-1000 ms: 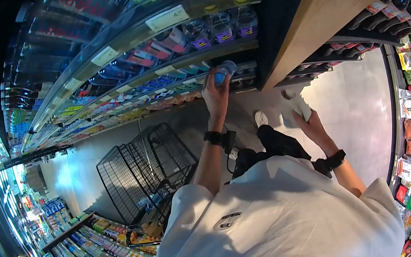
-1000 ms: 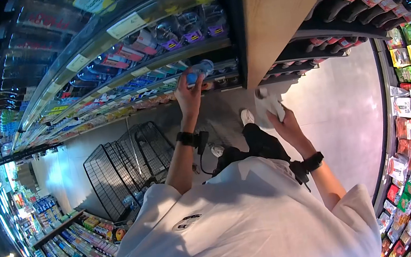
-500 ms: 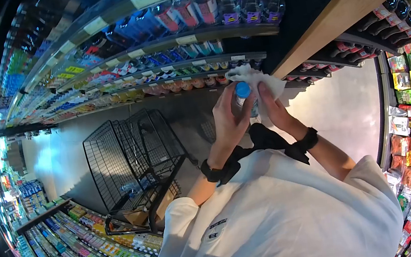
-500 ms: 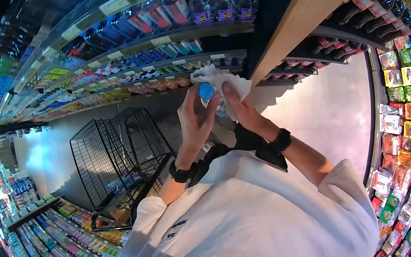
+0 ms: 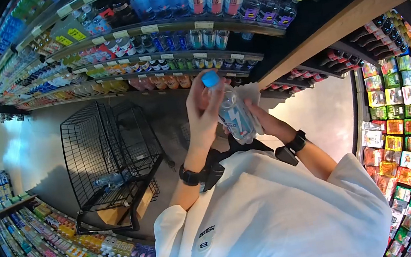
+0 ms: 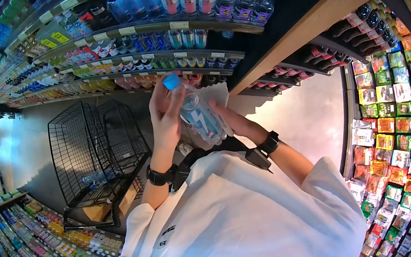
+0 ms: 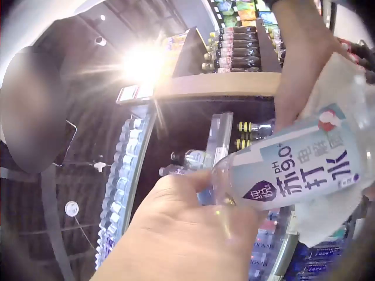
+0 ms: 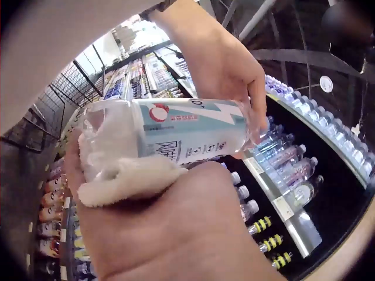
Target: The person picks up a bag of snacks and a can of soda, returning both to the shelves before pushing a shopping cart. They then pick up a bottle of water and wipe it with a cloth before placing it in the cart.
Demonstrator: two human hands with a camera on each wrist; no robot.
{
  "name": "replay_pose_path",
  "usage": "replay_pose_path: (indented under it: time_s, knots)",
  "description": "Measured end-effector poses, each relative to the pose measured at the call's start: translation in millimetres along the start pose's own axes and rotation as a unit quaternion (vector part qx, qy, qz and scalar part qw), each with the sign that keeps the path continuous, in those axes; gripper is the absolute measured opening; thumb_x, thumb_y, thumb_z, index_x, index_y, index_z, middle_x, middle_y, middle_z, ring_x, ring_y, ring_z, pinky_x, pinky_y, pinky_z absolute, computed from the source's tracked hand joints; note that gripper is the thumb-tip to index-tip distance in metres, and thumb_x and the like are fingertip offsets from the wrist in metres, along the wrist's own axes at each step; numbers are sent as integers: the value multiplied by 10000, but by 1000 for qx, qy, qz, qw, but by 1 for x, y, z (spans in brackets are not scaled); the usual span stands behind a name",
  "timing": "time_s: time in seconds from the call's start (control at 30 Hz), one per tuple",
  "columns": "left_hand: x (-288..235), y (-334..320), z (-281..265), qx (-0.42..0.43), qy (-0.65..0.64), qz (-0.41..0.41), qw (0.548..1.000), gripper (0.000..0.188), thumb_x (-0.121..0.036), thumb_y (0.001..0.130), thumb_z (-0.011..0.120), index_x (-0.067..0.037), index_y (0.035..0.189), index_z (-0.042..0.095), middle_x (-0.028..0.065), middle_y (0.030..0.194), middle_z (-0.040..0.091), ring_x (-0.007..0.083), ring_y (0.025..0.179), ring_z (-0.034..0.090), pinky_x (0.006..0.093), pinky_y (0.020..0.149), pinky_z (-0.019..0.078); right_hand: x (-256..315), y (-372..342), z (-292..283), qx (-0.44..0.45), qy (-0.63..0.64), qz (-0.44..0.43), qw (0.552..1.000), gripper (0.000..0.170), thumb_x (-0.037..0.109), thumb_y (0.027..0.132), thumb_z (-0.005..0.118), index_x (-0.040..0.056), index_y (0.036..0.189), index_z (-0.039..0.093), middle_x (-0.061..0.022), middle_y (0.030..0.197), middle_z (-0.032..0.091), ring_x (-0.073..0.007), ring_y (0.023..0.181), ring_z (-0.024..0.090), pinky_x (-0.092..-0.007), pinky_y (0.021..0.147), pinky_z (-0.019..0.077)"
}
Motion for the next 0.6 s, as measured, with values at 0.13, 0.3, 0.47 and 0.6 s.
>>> replay_pose_path:
  time_s: [0.13,0.3,0.47,0.6]
  knots:
    - [-12,-14,-16,11,24,3,1000,369,-192,1037,624,2,1337,530,74,1203,633,124,1149,569,285,959,459,8,-2,54,-26,-168,-95,981,608,324,951,733,39,1421,472,-146,1150,682,-248,1006,710,-404,903,568]
    - [-9,-38,-28,56,86,-21,995,408,-219,1044,606,-4,1379,516,84,1275,618,158,1189,567,319,1025,442,1,9,80,-115,-278,-116,947,843,341,800,870,49,1448,417,-98,1358,554,-216,1251,554,-400,1055,471]
    - [-3,-58,-42,30,232,90,968,689,-298,983,695,-1,1509,363,157,1404,513,270,1321,504,379,1100,411,-9,1,69,-219,-294,-187,911,755,250,832,824,42,1444,435,-101,1335,581,-233,1225,582,-397,1058,481]
    - [31,-69,-44,145,265,-2,953,1022,-303,854,828,-18,1601,192,221,1424,500,333,1338,513,386,1113,414,0,-8,77,-265,-70,-215,937,553,159,936,716,21,1413,474,-140,1308,626,-259,1189,632,-418,1007,537]
Point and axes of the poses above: each hand's wrist, its own y-axis towards the middle knuckle, its own z-axis out of the palm, x = y × z, the point moved 3 cm from there along y, towards the middle knuckle
